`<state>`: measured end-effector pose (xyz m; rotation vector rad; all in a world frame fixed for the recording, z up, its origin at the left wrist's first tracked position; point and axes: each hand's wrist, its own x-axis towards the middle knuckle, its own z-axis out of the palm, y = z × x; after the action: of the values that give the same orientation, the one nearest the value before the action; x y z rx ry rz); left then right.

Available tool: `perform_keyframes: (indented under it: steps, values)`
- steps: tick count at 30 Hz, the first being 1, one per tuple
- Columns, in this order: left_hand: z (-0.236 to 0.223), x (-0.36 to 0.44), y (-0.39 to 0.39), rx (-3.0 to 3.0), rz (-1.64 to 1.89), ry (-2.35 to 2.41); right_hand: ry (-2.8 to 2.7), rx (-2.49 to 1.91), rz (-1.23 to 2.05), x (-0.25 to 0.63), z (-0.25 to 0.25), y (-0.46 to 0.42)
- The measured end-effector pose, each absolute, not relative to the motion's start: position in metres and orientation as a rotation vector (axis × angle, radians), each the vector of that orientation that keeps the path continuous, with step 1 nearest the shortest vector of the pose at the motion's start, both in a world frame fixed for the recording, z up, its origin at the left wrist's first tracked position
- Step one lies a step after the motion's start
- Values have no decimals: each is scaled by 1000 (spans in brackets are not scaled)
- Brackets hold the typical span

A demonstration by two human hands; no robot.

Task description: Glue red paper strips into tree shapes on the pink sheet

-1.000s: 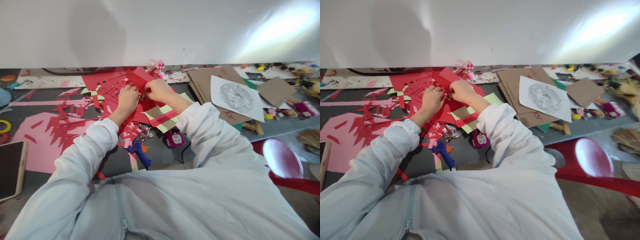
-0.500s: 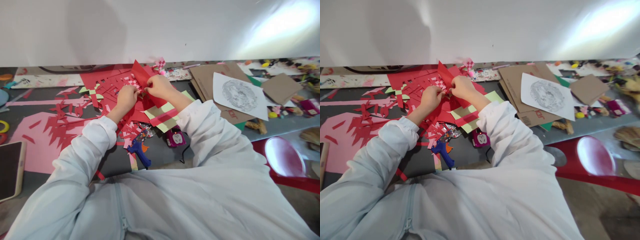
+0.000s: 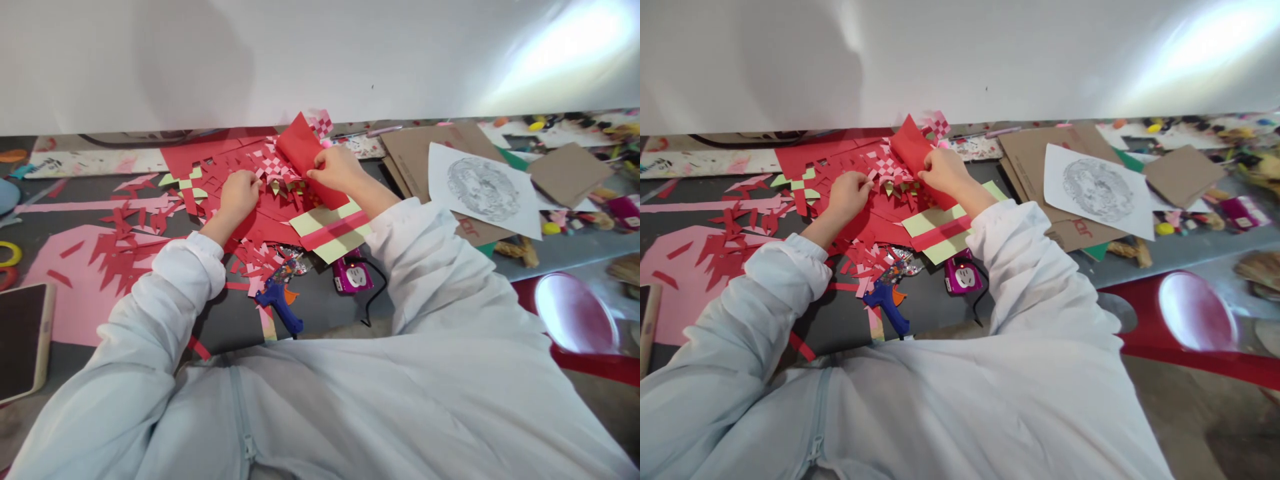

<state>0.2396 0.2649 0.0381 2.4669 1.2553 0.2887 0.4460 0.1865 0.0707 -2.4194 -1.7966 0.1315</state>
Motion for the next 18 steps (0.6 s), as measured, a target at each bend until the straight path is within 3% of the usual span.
perform_keyframes:
  steps: [18]
  values:
    - [77, 220, 258, 2156, 586, 904, -1941, -2223, 278, 410, 93, 184]
